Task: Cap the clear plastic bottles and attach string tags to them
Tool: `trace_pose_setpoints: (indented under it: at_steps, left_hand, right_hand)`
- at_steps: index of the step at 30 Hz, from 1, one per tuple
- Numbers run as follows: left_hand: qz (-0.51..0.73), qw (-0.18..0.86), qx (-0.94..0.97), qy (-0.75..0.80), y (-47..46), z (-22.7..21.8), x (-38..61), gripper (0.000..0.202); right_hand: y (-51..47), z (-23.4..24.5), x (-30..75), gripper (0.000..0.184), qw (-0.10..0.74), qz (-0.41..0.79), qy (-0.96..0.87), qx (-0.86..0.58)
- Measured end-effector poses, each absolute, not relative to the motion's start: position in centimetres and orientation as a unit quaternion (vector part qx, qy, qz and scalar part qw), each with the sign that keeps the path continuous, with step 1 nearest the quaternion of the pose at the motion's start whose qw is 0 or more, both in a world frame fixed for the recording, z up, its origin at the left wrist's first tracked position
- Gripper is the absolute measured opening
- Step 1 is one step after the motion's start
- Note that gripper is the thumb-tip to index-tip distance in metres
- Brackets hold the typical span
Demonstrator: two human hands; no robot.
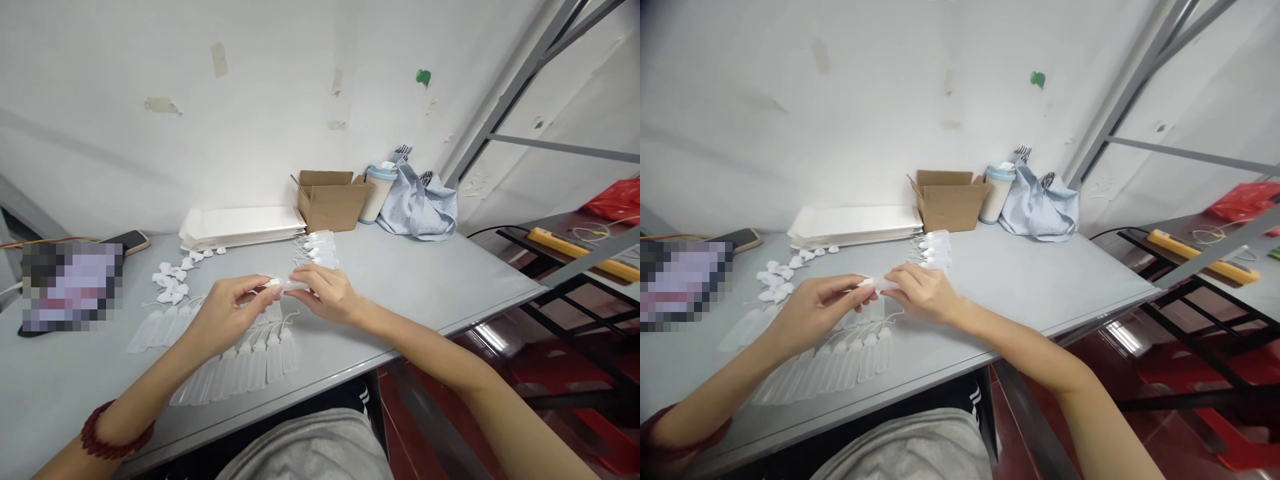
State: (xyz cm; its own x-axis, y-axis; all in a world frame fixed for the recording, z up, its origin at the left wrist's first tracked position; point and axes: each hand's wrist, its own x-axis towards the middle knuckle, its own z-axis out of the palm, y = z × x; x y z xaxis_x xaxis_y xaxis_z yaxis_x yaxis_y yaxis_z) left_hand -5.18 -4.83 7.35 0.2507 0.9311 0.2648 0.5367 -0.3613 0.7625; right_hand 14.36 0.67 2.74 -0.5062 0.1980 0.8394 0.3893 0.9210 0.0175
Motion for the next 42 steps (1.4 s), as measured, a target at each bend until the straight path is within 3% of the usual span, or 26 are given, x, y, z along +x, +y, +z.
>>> trace_pose_setpoints:
  at_steps: [3, 9, 12, 15, 20, 23, 26, 28, 32, 37, 40, 42]
  left_hand:
    - [0.366, 0.242, 0.761, 0.477, -4.9, 7.2, -5.4, 0.030]
    - [0.353, 0.240, 0.787, 0.444, -5.0, 7.2, -5.5, 0.033]
    - [0.354, 0.249, 0.784, 0.446, -5.0, 7.2, -5.4, 0.033]
    - [0.363, 0.259, 0.766, 0.463, -4.9, 7.2, -5.4, 0.034]
    - [0.341, 0.316, 0.736, 0.492, -4.5, 7.2, -5.5, 0.041]
    - [0.330, 0.357, 0.722, 0.493, -4.3, 7.0, -5.5, 0.045]
    - [0.326, 0.349, 0.729, 0.490, -4.4, 7.0, -5.5, 0.047]
    - [0.320, 0.336, 0.739, 0.488, -4.5, 7.0, -5.5, 0.046]
    - [0.325, 0.282, 0.770, 0.472, -4.8, 6.9, -5.3, 0.043]
    - [0.353, 0.150, 0.829, 0.407, -4.9, 6.2, -4.8, 0.030]
    - [0.357, 0.106, 0.844, 0.386, -4.8, 5.9, -4.8, 0.025]
    - [0.351, 0.116, 0.839, 0.398, -4.7, 5.8, -4.9, 0.026]
  right_hand:
    - [0.1, 3.2, 14.5, 0.027, 0.441, 0.050, -0.871, -0.211]
    - [-0.5, 5.4, 14.8, 0.034, 0.348, 0.468, -0.765, -0.274]
    - [-0.4, 6.2, 14.9, 0.035, 0.298, 0.575, -0.713, -0.270]
    - [-0.5, 6.0, 14.7, 0.034, 0.332, 0.543, -0.722, -0.271]
    - [-0.2, 4.2, 14.5, 0.028, 0.423, 0.258, -0.830, -0.257]
    - [0.2, 3.2, 14.4, 0.023, 0.417, 0.098, -0.875, -0.226]
    - [0.1, 3.1, 14.4, 0.022, 0.410, 0.049, -0.887, -0.205]
    - [-0.2, 3.5, 14.4, 0.022, 0.409, 0.107, -0.881, -0.211]
    - [-0.8, 4.9, 14.4, 0.024, 0.378, 0.347, -0.816, -0.265]
    - [0.1, 6.0, 14.7, 0.037, 0.251, 0.663, -0.645, -0.285]
    - [0.6, 6.1, 14.8, 0.036, 0.195, 0.717, -0.604, -0.289]
    - [0.6, 5.9, 14.8, 0.036, 0.210, 0.703, -0.616, -0.287]
